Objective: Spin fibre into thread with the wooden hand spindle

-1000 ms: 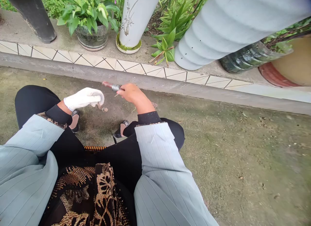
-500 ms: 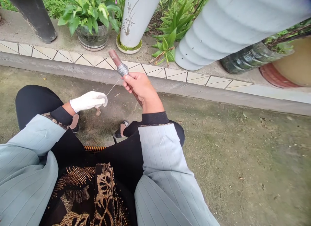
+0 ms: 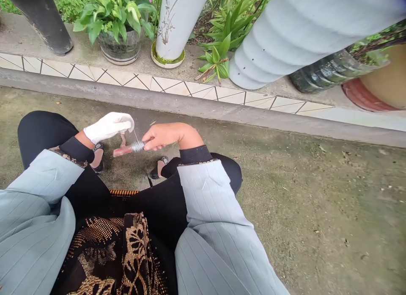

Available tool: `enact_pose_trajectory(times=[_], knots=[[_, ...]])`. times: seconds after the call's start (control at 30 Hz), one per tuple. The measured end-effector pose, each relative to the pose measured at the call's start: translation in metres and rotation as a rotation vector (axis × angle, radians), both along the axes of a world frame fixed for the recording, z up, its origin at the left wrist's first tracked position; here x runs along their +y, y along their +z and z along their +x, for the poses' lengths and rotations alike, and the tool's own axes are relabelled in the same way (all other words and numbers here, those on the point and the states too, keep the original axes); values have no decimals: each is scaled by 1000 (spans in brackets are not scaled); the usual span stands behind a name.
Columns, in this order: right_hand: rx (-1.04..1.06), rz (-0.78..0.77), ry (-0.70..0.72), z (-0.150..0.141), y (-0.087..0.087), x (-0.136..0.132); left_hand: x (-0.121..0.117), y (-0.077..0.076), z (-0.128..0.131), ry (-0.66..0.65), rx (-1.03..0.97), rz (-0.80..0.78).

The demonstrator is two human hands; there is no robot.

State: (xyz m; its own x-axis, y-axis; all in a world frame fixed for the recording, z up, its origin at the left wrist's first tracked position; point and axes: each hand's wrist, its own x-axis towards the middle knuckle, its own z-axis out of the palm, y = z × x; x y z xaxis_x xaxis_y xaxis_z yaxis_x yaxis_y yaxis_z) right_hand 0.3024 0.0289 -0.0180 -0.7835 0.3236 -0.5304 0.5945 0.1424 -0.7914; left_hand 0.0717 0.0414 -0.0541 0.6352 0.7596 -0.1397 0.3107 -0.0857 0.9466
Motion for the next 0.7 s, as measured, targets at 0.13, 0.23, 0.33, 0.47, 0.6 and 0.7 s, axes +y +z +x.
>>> enact_pose_trajectory(times=[0.13, 0.23, 0.33, 0.47, 0.6, 0.7], knots=[[467, 130, -596, 12, 13, -1, 0, -4, 6, 19, -72, -61], [467, 285, -1007, 20, 12, 6, -1, -2, 7, -75, -67, -111], [190, 384, -1090, 25, 0, 16, -2, 6, 3, -133, -52, -130], [-220, 516, -871, 20, -17, 23, -3, 17, -1, -222, 17, -98], [-520, 478, -462, 4, -20, 18, -5, 18, -1, -268, 97, -54], [-535, 267, -132, -5, -16, 10, -3, 12, -2, -165, 99, -33]])
